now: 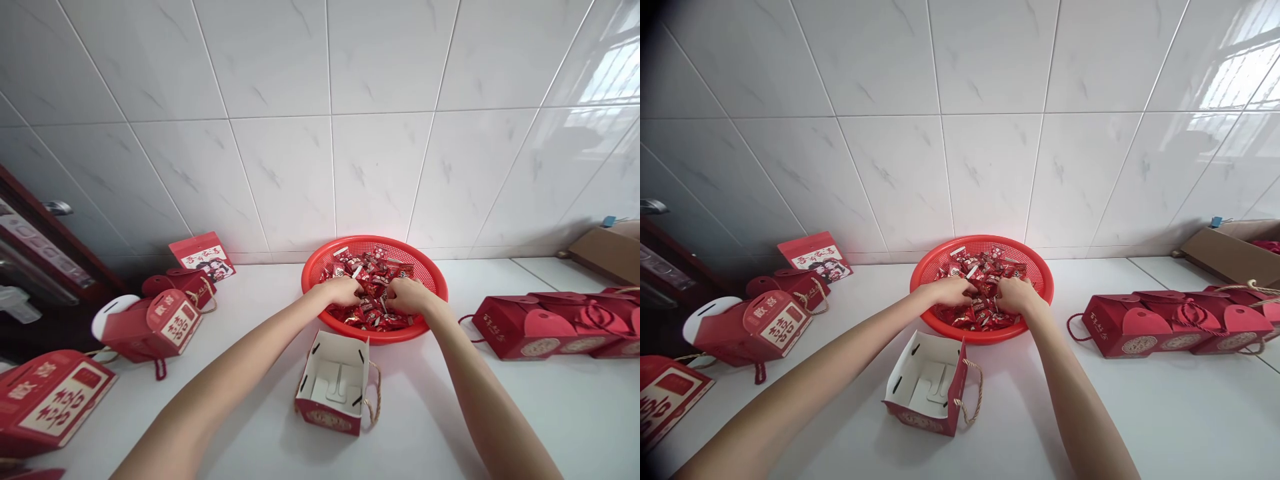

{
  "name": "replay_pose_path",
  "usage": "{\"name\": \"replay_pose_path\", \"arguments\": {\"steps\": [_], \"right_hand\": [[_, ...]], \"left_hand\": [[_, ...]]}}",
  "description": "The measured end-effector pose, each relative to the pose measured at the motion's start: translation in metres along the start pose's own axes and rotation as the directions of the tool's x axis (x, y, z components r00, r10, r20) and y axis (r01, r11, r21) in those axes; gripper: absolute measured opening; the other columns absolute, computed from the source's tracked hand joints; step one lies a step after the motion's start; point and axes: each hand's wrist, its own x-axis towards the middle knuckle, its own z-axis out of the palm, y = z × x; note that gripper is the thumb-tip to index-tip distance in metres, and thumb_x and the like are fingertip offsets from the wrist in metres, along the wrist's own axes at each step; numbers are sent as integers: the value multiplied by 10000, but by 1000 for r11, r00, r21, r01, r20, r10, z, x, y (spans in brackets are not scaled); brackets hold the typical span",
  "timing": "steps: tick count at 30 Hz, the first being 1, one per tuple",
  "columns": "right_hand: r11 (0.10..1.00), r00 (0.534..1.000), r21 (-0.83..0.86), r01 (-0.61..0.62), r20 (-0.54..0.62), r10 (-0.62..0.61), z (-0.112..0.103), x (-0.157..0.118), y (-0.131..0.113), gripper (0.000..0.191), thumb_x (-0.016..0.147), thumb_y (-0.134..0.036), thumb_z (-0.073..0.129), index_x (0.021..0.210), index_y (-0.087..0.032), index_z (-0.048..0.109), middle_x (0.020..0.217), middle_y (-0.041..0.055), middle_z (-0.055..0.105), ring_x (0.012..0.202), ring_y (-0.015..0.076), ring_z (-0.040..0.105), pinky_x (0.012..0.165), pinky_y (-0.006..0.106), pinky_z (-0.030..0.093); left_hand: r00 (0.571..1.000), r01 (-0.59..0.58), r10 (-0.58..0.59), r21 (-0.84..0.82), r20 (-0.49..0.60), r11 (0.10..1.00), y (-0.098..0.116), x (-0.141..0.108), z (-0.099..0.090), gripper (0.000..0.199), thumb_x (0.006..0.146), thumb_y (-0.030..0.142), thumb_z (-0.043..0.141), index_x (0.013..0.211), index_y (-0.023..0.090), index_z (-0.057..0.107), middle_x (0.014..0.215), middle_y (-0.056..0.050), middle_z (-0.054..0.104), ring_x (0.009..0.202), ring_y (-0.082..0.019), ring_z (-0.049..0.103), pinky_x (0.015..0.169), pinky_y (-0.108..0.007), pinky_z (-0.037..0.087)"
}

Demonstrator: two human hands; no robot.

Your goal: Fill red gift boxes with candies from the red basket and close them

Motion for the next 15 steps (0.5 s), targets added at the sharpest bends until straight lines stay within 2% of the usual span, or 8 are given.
{"name": "replay_pose_path", "arguments": {"steps": [4,9,11,15], "right_hand": [[1000,1000,9,16,6,-16,0,-1,-1,196,859,-151,580,680,-210,636,794,81,721,943,292,700,933,422,436],[999,1000,34,14,0,-14,2,0,1,129,862,-174,607,756,-216,667,839,78,732,957,290,695,942,428,437],[999,1000,49,13,-6,-13,2,1,2,114,865,-186,615,773,-220,674,879,78,744,970,289,691,936,423,439],[996,1000,91,12,-23,-10,3,1,2,97,856,-190,636,780,-219,689,908,78,750,971,295,700,903,407,453]], "left_hand": [[997,57,-55,45,-47,997,2,2,1,379,821,305,629,1176,177,667,1134,-165,727,991,-337,691,790,-364,508],[986,103,-104,-11,-131,995,-1,5,1,566,972,355,422,1508,175,408,1307,-174,677,1191,-335,642,918,-395,491],[983,104,-109,-41,-149,994,-4,8,1,526,989,337,380,1483,170,450,1308,-171,681,1197,-329,638,925,-392,486],[984,57,-72,-98,-161,994,-10,14,2,336,962,331,464,1191,179,656,1208,-129,726,1132,-300,651,890,-341,485]]}}
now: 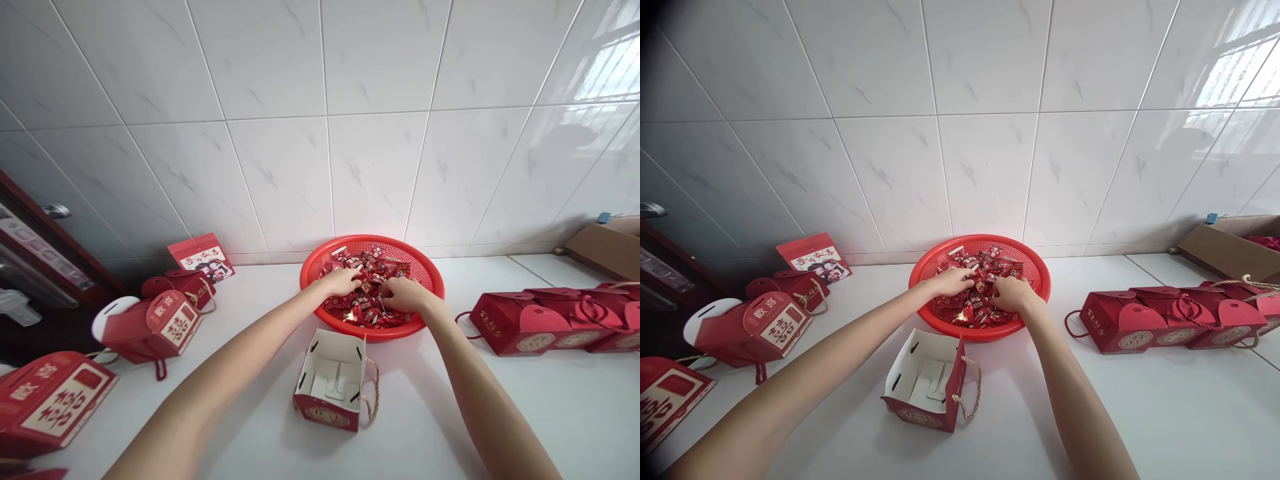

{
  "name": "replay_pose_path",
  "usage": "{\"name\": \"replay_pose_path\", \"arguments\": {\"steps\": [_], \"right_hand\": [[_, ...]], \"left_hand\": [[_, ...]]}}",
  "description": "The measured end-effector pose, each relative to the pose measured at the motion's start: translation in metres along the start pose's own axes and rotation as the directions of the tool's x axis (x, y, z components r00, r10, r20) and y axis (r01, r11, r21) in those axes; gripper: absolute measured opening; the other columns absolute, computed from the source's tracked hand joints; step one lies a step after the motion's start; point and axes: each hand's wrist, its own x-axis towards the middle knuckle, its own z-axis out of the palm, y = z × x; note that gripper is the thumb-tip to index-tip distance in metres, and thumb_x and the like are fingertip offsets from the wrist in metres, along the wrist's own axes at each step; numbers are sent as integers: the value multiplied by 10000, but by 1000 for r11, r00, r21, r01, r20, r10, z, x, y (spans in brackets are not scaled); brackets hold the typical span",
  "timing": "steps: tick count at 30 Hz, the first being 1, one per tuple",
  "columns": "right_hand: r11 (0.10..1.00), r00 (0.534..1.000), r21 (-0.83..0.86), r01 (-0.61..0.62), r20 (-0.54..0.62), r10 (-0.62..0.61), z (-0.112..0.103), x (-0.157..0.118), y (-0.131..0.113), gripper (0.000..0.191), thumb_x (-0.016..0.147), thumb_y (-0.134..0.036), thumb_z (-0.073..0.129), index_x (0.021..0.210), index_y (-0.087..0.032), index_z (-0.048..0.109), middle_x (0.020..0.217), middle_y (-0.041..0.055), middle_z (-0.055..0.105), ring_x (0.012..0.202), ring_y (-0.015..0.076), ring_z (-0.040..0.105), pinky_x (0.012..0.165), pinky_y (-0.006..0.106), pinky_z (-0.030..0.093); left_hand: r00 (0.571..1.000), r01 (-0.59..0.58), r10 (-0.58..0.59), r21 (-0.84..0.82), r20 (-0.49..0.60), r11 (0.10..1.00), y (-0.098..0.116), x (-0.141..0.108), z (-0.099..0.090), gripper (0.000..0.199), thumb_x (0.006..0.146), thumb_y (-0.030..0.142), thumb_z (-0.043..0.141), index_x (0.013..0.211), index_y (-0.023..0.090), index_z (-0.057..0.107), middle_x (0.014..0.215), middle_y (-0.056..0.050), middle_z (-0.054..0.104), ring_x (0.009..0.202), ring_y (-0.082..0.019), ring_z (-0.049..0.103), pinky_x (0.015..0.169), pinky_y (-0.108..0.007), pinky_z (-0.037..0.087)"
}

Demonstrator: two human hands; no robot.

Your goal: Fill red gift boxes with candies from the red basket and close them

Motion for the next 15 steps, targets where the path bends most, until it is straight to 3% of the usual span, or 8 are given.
{"name": "replay_pose_path", "arguments": {"steps": [4,6,11,13,15], "right_hand": [[997,999,76,11,-38,-8,0,1,1,95,837,-176,670,754,-215,695,877,66,750,965,291,708,880,380,462],[990,996,137,14,-84,-2,-1,2,3,73,849,-177,664,801,-207,709,919,71,757,980,285,707,861,362,473],[937,959,349,28,-273,73,-8,2,9,322,996,-282,512,1269,-169,641,1196,120,736,1079,236,691,876,321,517],[883,952,460,91,-302,59,-12,-1,11,350,1008,-337,501,1299,-186,626,1194,97,747,1055,207,705,845,288,540],[752,953,626,207,-303,-11,-14,-5,12,320,968,-400,567,1177,-190,686,1119,78,770,1013,210,719,823,293,556]], "left_hand": [[998,-46,42,-92,-42,995,-1,1,0,118,877,290,585,845,201,655,884,-49,730,892,-250,663,785,-312,478],[993,-77,61,-156,-102,985,1,-1,-2,127,852,260,595,738,204,594,789,-24,680,828,-231,639,760,-309,466],[951,-163,53,-349,-304,923,3,-12,-14,183,909,345,499,797,204,532,845,-6,629,800,-179,604,753,-286,466],[934,-210,48,-437,-353,875,3,-21,-16,225,914,407,496,824,203,533,892,-7,637,830,-172,610,780,-283,480],[922,-277,45,-574,-384,771,3,-29,-15,259,890,455,552,841,201,568,909,-7,651,862,-175,621,812,-289,494]]}}
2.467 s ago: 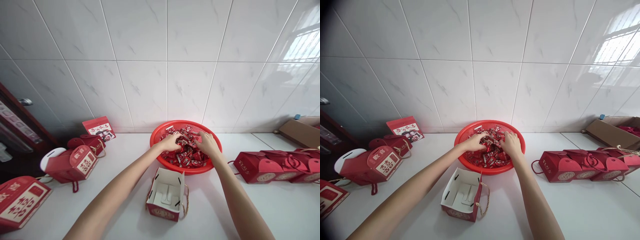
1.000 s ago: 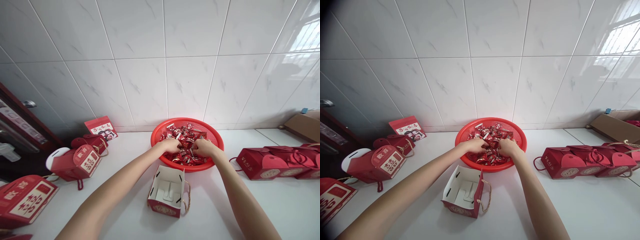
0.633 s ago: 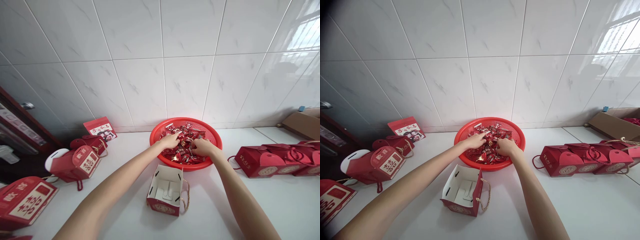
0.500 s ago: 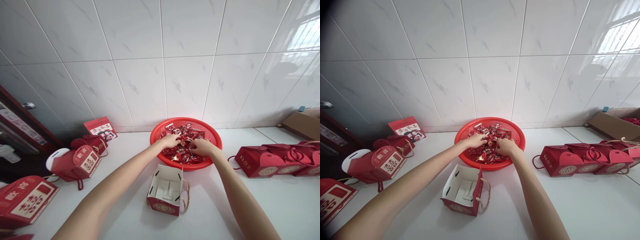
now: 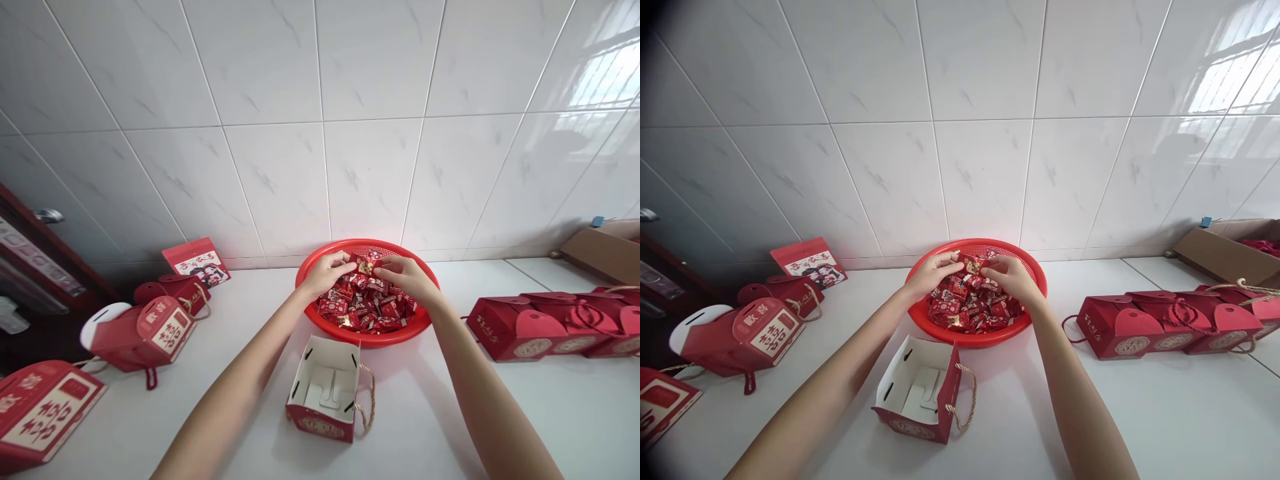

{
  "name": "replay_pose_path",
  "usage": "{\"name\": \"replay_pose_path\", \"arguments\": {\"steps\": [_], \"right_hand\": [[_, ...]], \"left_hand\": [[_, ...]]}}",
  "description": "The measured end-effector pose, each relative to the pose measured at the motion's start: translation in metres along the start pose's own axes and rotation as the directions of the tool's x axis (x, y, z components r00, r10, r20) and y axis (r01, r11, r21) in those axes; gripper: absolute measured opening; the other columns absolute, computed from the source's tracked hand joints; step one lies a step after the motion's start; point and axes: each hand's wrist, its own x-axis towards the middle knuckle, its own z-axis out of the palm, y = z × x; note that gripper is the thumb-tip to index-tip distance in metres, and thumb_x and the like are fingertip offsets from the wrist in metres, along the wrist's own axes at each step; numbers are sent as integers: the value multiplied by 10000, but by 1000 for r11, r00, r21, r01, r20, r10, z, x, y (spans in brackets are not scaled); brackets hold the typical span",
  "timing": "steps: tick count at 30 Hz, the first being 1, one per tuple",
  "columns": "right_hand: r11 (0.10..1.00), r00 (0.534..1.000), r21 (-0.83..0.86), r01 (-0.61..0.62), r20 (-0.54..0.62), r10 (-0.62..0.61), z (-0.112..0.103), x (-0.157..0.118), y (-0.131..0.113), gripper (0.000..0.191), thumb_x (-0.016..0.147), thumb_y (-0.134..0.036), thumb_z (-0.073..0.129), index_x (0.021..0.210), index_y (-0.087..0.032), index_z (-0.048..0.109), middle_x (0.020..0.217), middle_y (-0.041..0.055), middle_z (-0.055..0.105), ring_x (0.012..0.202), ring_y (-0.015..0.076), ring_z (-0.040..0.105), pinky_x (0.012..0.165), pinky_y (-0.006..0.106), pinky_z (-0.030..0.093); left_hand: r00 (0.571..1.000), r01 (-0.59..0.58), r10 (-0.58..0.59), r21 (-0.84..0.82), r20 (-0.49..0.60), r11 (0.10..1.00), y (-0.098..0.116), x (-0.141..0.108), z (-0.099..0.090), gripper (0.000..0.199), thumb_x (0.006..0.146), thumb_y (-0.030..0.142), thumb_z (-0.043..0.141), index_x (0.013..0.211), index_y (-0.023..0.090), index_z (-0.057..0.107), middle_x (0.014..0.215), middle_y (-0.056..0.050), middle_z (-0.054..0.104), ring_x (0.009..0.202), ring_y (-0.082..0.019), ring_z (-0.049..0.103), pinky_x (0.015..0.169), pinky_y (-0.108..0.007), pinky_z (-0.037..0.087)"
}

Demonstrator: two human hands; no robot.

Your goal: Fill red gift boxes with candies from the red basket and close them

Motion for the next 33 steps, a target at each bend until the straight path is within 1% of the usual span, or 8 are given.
{"name": "replay_pose_path", "arguments": {"steps": [4,10,12,18,22,26,31,33], "right_hand": [[896,991,442,53,90,-102,1,-2,-1,358,777,-495,777,941,-180,733,980,74,779,952,252,733,858,382,568],[854,998,518,42,10,-56,6,0,2,358,733,-497,827,934,-208,759,951,63,786,906,268,742,844,426,578],[848,1000,529,25,2,-30,6,-1,1,353,727,-480,837,939,-208,764,964,65,789,917,268,745,870,431,578],[833,999,553,17,27,-38,5,-4,-4,375,723,-463,851,959,-188,758,972,73,788,901,265,747,892,433,572],[841,998,539,48,18,-68,4,-4,-3,332,763,-462,822,936,-188,750,866,55,778,820,236,738,840,403,574],[883,996,469,26,60,-61,3,-4,-3,333,753,-473,816,903,-184,743,844,47,770,806,229,728,838,400,565],[912,991,411,14,117,-68,5,-5,-4,359,761,-507,800,898,-183,728,882,54,765,855,236,729,846,390,566],[916,993,401,19,98,-63,6,-4,-2,381,778,-527,779,931,-183,720,880,64,766,855,239,729,836,389,568]], "left_hand": [[996,29,-57,-345,-72,938,0,-14,5,320,805,525,706,848,210,680,891,-18,695,898,-208,649,858,-328,507],[952,179,-301,-690,-59,701,-6,-18,5,240,774,418,728,864,200,769,911,-66,743,931,-238,657,832,-338,519],[949,180,-311,-710,-57,681,-8,-17,3,179,716,276,727,875,207,770,971,-59,746,924,-231,656,811,-331,521],[956,109,-261,-661,-135,742,-9,-19,8,426,596,39,724,966,246,761,1084,-47,728,1057,-234,657,916,-350,530],[960,87,-239,-658,-145,748,-9,-17,9,213,668,107,731,851,208,770,972,-50,746,964,-221,684,958,-385,523],[958,121,-265,-677,-113,726,-7,-15,8,50,713,204,714,721,202,764,858,-51,743,863,-222,673,847,-365,523],[983,48,-143,-580,-119,813,-6,-19,11,161,713,327,813,647,203,734,764,-37,710,793,-220,651,741,-333,501],[964,-1,-150,-570,-217,822,-7,-20,13,218,682,336,851,601,198,703,682,-18,672,718,-203,627,695,-319,487]]}}
